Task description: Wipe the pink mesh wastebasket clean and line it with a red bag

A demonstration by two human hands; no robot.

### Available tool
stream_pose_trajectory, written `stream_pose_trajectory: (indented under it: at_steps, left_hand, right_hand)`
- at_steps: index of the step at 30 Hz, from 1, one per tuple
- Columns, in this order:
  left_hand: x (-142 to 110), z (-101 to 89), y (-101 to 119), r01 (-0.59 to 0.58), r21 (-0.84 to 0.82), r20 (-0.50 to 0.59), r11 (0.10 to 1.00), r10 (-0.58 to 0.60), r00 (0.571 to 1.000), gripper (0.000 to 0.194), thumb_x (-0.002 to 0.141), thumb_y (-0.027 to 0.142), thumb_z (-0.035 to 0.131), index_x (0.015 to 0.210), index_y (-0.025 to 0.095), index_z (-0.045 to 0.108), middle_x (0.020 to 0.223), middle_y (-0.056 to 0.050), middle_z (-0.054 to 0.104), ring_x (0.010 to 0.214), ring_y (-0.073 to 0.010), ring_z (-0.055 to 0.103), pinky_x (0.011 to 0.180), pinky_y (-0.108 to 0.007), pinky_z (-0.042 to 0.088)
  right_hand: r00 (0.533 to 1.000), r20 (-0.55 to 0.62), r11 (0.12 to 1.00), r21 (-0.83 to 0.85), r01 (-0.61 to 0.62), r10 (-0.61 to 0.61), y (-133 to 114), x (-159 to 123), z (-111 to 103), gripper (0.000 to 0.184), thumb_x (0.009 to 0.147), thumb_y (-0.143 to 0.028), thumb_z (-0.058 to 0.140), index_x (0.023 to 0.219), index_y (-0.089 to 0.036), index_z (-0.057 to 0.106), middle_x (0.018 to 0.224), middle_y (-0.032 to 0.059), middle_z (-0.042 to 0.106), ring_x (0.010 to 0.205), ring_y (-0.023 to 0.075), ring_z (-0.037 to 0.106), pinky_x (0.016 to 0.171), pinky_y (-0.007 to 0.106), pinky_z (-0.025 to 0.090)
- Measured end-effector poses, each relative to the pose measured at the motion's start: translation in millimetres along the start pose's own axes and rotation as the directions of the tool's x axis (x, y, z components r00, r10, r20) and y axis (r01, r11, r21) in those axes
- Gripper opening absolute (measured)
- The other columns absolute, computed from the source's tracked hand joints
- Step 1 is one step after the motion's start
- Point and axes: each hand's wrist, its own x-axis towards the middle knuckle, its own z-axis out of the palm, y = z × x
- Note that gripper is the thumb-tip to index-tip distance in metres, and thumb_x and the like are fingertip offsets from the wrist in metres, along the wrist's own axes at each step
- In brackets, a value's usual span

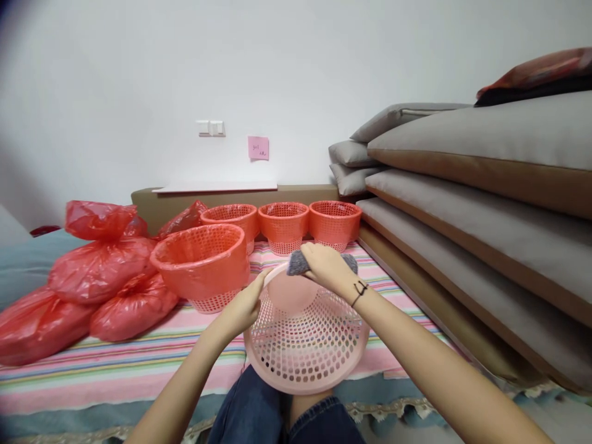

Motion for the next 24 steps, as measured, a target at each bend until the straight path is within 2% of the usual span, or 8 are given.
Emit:
stream_pose_trajectory:
  at_steps: [3, 5, 10, 12, 15, 18, 21, 24]
  left_hand:
    - [10, -1.5, 4, 0.049, 0.024, 0.017, 0.998, -0.05, 0.999, 0.071, 0.071, -0.003, 0.039, 0.14, 0.013, 0.038, 0.124, -0.019, 0.063, 0.109, -0.0254, 0.063, 0.095, -0.038, 0.048]
    - [10, 1.4, -2, 0.074, -0.033, -0.038, 0.997, -0.075, 0.996, 0.061, 0.073, 0.0, 0.041, 0.132, 0.014, 0.041, 0.122, -0.018, 0.063, 0.107, -0.0249, 0.063, 0.094, -0.039, 0.048]
    - [-8, 29.4, -32, 0.07, -0.262, -0.289, 0.962, -0.148, 0.946, 0.059, 0.072, 0.007, 0.048, 0.13, 0.018, 0.04, 0.129, -0.013, 0.057, 0.121, -0.0234, 0.055, 0.105, -0.041, 0.041]
    - [-17, 47.5, -44, 0.118, -0.371, -0.371, 0.921, -0.264, 0.89, 0.06, 0.071, 0.011, 0.052, 0.13, 0.018, 0.04, 0.129, -0.012, 0.058, 0.122, -0.0237, 0.055, 0.105, -0.041, 0.042]
    - [-29, 72.9, -58, 0.193, -0.51, -0.408, 0.838, -0.433, 0.804, 0.063, 0.07, 0.014, 0.054, 0.132, 0.02, 0.04, 0.128, -0.01, 0.059, 0.119, -0.0235, 0.058, 0.104, -0.041, 0.044]
    - [-33, 84.1, -64, 0.161, -0.551, -0.41, 0.819, -0.433, 0.802, 0.061, 0.069, 0.013, 0.052, 0.129, 0.02, 0.042, 0.127, -0.011, 0.06, 0.12, -0.0236, 0.057, 0.106, -0.041, 0.042]
    - [-28, 73.1, -64, 0.107, -0.5, -0.4, 0.859, -0.338, 0.852, 0.056, 0.066, 0.011, 0.05, 0.122, 0.017, 0.048, 0.121, -0.012, 0.062, 0.116, -0.0239, 0.059, 0.104, -0.042, 0.044]
    - [-17, 45.4, -54, 0.102, -0.336, -0.322, 0.936, -0.216, 0.922, 0.055, 0.065, 0.008, 0.047, 0.119, 0.016, 0.05, 0.113, -0.011, 0.064, 0.111, -0.0234, 0.061, 0.101, -0.041, 0.045]
  right_hand:
    - [0.991, 0.02, 0.987, -0.093, 0.133, -0.132, -13, 18, 3, 0.02, 0.089, -0.033, 0.061, 0.097, -0.016, 0.055, 0.095, 0.0102, 0.065, 0.087, 0.0245, 0.061, 0.071, 0.032, 0.041]
    - [0.992, 0.007, 0.989, -0.079, 0.128, -0.127, -12, 22, 8, 0.021, 0.09, -0.034, 0.06, 0.098, -0.016, 0.055, 0.095, 0.0098, 0.065, 0.086, 0.0241, 0.061, 0.071, 0.032, 0.04]
    - [0.972, -0.084, 0.976, 0.022, -0.219, 0.22, 11, 7, 21, 0.018, 0.093, -0.034, 0.054, 0.098, -0.017, 0.054, 0.099, 0.0098, 0.067, 0.089, 0.0242, 0.063, 0.068, 0.03, 0.037]
    - [0.907, -0.11, 0.913, 0.094, -0.397, 0.406, 21, -7, 30, 0.021, 0.094, -0.037, 0.052, 0.1, -0.017, 0.053, 0.1, 0.0103, 0.068, 0.09, 0.0252, 0.064, 0.067, 0.03, 0.037]
    - [0.756, -0.08, 0.75, 0.226, -0.622, 0.65, 32, -35, 50, 0.034, 0.093, -0.049, 0.05, 0.105, -0.018, 0.051, 0.102, 0.0128, 0.069, 0.091, 0.0272, 0.065, 0.066, 0.03, 0.037]
    - [0.646, -0.022, 0.625, 0.279, -0.729, 0.763, 39, -61, 69, 0.044, 0.09, -0.058, 0.049, 0.106, -0.017, 0.051, 0.103, 0.0158, 0.069, 0.092, 0.0296, 0.065, 0.065, 0.031, 0.039]
    - [0.662, -0.027, 0.638, 0.295, -0.711, 0.749, 46, -75, 73, 0.045, 0.089, -0.059, 0.051, 0.104, -0.017, 0.051, 0.103, 0.0167, 0.068, 0.094, 0.0309, 0.065, 0.067, 0.032, 0.041]
    - [0.757, -0.062, 0.733, 0.313, -0.604, 0.65, 50, -68, 56, 0.039, 0.09, -0.053, 0.054, 0.104, -0.017, 0.052, 0.104, 0.0144, 0.067, 0.097, 0.0296, 0.064, 0.071, 0.032, 0.042]
